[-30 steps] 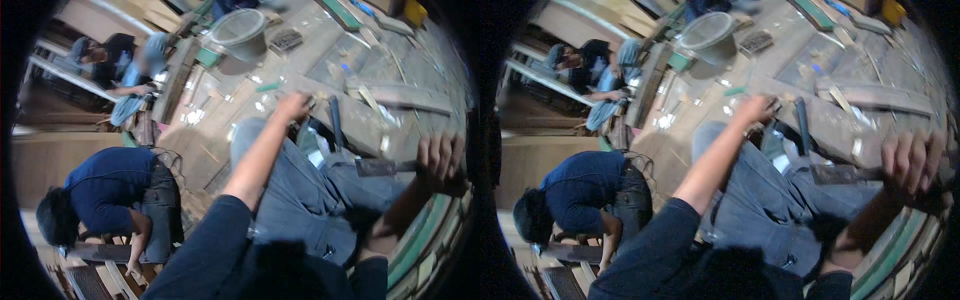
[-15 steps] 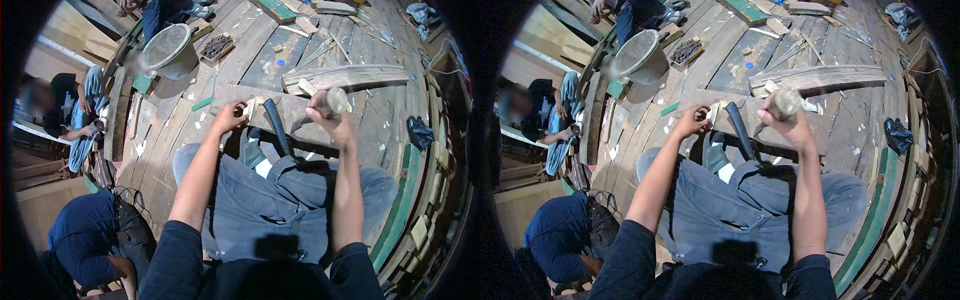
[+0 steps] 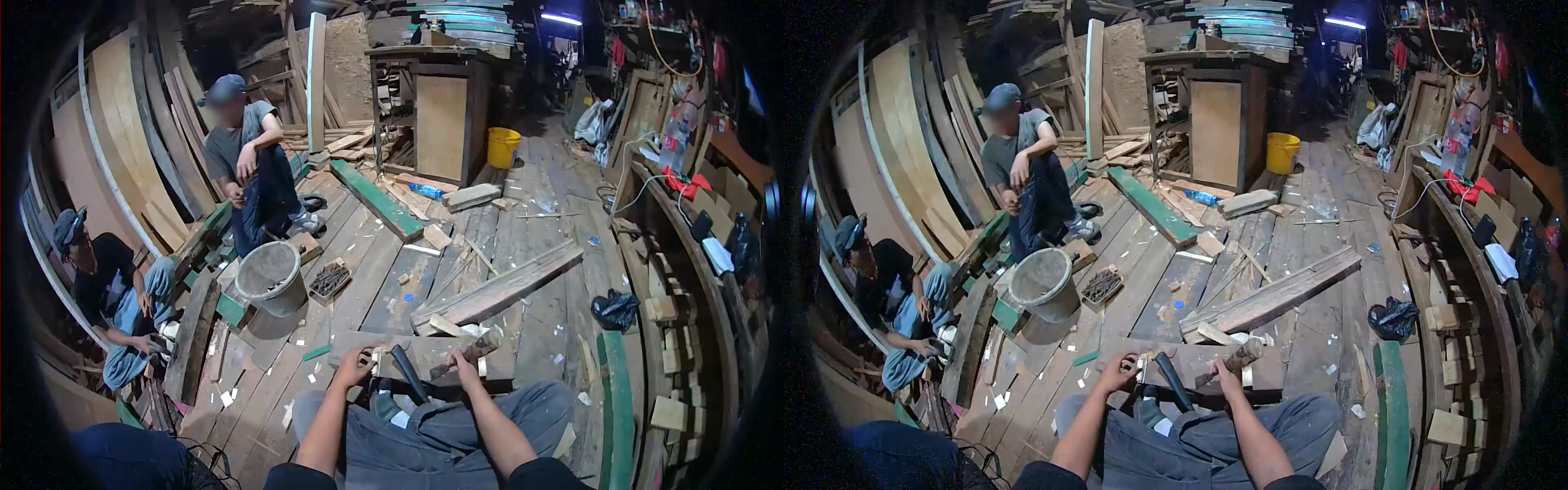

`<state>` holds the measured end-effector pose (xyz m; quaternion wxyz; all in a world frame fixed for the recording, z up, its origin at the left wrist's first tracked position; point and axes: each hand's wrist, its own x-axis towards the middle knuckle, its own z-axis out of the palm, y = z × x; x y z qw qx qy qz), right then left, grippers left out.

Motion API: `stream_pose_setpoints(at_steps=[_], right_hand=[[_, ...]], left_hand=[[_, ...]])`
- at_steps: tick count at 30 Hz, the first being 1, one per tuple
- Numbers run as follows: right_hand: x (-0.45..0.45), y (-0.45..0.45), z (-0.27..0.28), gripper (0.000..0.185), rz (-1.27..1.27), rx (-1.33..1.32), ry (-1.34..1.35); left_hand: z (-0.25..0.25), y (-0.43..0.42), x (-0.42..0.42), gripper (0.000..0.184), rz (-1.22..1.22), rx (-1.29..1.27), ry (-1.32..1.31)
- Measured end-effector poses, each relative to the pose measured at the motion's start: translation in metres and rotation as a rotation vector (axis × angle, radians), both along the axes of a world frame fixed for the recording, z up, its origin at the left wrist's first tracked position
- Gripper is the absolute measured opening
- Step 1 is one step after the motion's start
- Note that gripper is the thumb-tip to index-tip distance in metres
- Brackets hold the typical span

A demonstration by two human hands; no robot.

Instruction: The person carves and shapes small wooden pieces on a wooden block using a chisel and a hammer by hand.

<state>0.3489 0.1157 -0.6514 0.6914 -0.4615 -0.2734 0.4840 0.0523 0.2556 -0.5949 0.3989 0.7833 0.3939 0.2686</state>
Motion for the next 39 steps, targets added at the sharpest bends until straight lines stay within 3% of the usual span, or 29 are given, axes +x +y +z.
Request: stream_pose_setpoints(at_steps=[2, 5, 6, 10, 12, 14, 16, 18, 19, 20, 27, 30, 32, 33, 34, 35, 36, 39], right_hand=[[-0.002, 0.0, 0.004, 0.034, 0.01, -0.001, -0.143], [-0.003, 0.005, -0.019, 0.039, 0.071, -0.064, -0.219], [-0.002, 0.011, -0.026, 0.041, 0.08, -0.076, -0.268], [-0.004, 0.022, -0.043, 0.041, 0.064, -0.06, -0.384], [-0.022, 0.006, 0.025, 0.039, 0.012, 0.019, -0.477], [-0.027, 0.006, 0.016, 0.037, -0.005, 0.042, -0.464], [-0.033, 0.005, 0.035, 0.035, -0.005, 0.071, -0.613], [-0.037, 0.008, 0.025, 0.035, 0.013, 0.07, -0.524], [-0.041, 0.008, 0.022, 0.035, 0.068, 0.053, -0.319], [-0.042, 0.009, 0.017, 0.034, 0.056, 0.082, -0.434], [-0.041, 0.011, 0.006, 0.037, -0.06, 0.095, -0.444], [-0.049, 0.001, 0.03, 0.035, -0.052, -0.051, -0.406], [-0.05, -0.007, 0.017, 0.036, -0.074, -0.151, -0.472], [-0.053, -0.017, 0.006, 0.036, -0.098, -0.211, -0.537], [-0.046, -0.005, 0.005, 0.037, -0.138, -0.207, -0.571], [-0.046, -0.001, -0.01, 0.042, -0.114, -0.179, -0.385], [-0.048, 0.008, 0.003, 0.042, -0.058, -0.071, -0.345], [-0.051, 0.001, 0.027, 0.033, -0.016, -0.039, -0.367]], left_hand=[[-0.023, 0.012, 0.004, 0.047, -0.022, 0.042, -0.004], [-0.009, -0.001, 0.005, 0.045, -0.078, -0.113, 0.087], [-0.031, 0.011, -0.001, 0.045, -0.197, -0.13, 0.107], [-0.021, 0.012, 0.007, 0.041, -0.145, 0.05, 0.154], [-0.026, 0.018, 0.009, 0.045, -0.121, 0.123, 0.167], [-0.02, 0.018, 0.011, 0.049, -0.066, 0.114, 0.068], [-0.011, 0.013, 0.012, 0.053, 0.015, -0.013, 0.221], [-0.038, 0.024, 0.013, 0.054, -0.043, 0.023, 0.341], [-0.036, 0.023, 0.011, 0.054, -0.024, 0.063, 0.343], [-0.037, 0.024, 0.01, 0.054, -0.017, 0.102, 0.345], [-0.019, 0.02, 0.008, 0.05, 0.055, 0.068, 0.328], [-0.03, 0.019, 0.0, 0.048, 0.042, 0.132, 0.248], [-0.06, 0.027, -0.009, 0.041, 0.132, 0.03, 0.244], [-0.048, -0.004, -0.012, 0.04, 0.091, -0.081, 0.324], [-0.01, 0.018, 0.003, 0.039, 0.096, -0.047, 0.361], [-0.05, 0.031, -0.012, 0.038, 0.074, 0.105, 0.259], [-0.022, 0.026, -0.015, 0.038, 0.096, 0.09, 0.349], [-0.023, 0.021, -0.001, 0.04, 0.171, 0.125, 0.348]])
